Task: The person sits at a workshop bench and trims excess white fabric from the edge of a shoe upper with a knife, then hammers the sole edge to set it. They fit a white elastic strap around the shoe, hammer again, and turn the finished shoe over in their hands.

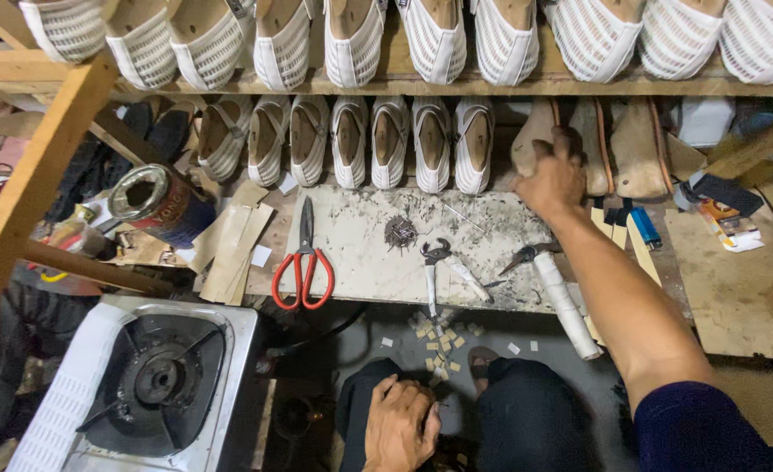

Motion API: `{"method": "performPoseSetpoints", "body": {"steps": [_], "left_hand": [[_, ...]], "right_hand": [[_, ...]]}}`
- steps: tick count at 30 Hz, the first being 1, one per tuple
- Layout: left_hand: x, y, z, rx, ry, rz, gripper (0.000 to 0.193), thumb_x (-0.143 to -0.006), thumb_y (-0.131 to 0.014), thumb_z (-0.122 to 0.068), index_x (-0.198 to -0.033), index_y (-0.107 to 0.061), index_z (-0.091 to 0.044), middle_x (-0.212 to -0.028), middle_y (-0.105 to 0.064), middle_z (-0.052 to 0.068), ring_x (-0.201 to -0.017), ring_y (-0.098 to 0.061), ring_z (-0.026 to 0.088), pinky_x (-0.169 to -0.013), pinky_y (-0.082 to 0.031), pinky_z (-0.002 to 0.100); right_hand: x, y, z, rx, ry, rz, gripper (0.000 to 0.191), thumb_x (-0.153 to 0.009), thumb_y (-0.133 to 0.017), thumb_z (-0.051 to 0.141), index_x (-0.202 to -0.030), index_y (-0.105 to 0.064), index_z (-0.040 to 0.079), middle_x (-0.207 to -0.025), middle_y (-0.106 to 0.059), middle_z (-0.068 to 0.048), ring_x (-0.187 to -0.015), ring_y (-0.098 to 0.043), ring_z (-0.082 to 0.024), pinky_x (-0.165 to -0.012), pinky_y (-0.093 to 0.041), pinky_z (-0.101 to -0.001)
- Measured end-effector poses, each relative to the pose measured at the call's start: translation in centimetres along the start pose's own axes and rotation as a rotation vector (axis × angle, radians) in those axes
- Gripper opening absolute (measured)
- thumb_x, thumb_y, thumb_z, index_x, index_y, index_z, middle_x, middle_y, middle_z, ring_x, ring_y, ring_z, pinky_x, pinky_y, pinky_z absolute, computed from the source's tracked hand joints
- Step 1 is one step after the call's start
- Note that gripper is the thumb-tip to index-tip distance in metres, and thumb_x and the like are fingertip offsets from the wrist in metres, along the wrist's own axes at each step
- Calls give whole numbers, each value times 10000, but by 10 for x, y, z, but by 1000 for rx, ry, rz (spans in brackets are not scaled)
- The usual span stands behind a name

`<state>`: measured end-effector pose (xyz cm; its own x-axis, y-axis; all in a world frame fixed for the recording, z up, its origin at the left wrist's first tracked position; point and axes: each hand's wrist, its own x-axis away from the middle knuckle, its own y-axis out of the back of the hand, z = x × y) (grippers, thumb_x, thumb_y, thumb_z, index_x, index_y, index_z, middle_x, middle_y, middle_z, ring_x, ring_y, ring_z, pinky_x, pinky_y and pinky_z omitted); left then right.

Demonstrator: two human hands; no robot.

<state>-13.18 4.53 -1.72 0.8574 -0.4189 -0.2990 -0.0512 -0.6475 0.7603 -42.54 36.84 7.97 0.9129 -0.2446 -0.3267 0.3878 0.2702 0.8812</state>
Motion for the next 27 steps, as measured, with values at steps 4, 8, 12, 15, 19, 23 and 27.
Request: {"method": "performPoseSetpoints", "body": {"steps": [4,8,12,15,19,23,27], "left_hand": [[-4,4,-7,7,76,70,126,-820,-716,-181,-865,-715,-64,-945,-719,103,-1016,-650,300,-1054,-382,510],[-8,10,-15,34,147,163,120,-865,-704,-185,-864,-712,-65,-920,-721,84,-994,-649,292,-1078,-383,503],[-3,9,-26,63,11,-9,211,-852,-717,-185,-1017,-729,-56,-988,-735,107,-1038,-656,318,-1033,-397,526],[10,4,-24,185,69,-137,330,-841,-709,-200,-1131,-718,-42,-1142,-738,132,-1124,-642,324,-980,-468,437],[42,-6,6,725,511,-104,505,-967,-577,-282,-1408,-563,-35,-1271,-694,102,-1143,-651,213,-962,-509,313],[83,-22,53,690,853,150,575,-942,-636,-304,-1408,-607,32,-1139,-766,172,-874,-723,237,-664,-569,361],[101,-30,85,527,796,148,576,-971,-628,-354,-1431,-561,-14,-994,-744,218,-672,-653,278,-612,-540,359]], "right_hand": [[3,13,-9,-717,-280,21,647,-751,-798,288,-1341,-604,109,-1391,-696,-149,-1282,-668,-282,-1130,-497,-382],[57,43,-29,-533,22,-172,485,-784,-843,169,-1228,-706,31,-1443,-595,-157,-1385,-520,-291,-1171,-409,-406],[169,100,-50,-854,178,135,548,-755,-792,235,-1244,-661,26,-1502,-529,-142,-1441,-477,-285,-1194,-367,-404],[243,127,-57,-1000,259,450,626,-706,-768,314,-1245,-662,14,-1492,-563,-171,-1410,-513,-305,-1209,-352,-429],[320,126,-60,-1155,249,902,644,-767,-782,347,-1307,-671,14,-1502,-568,-202,-1401,-549,-339,-1170,-418,-440],[367,103,-62,-1176,416,883,589,-845,-795,295,-1339,-638,16,-1502,-539,-186,-1417,-523,-335,-1193,-421,-428],[393,103,-60,-994,262,601,563,-829,-789,270,-1303,-636,9,-1498,-467,-216,-1363,-488,-363,-1111,-420,-445]]}}
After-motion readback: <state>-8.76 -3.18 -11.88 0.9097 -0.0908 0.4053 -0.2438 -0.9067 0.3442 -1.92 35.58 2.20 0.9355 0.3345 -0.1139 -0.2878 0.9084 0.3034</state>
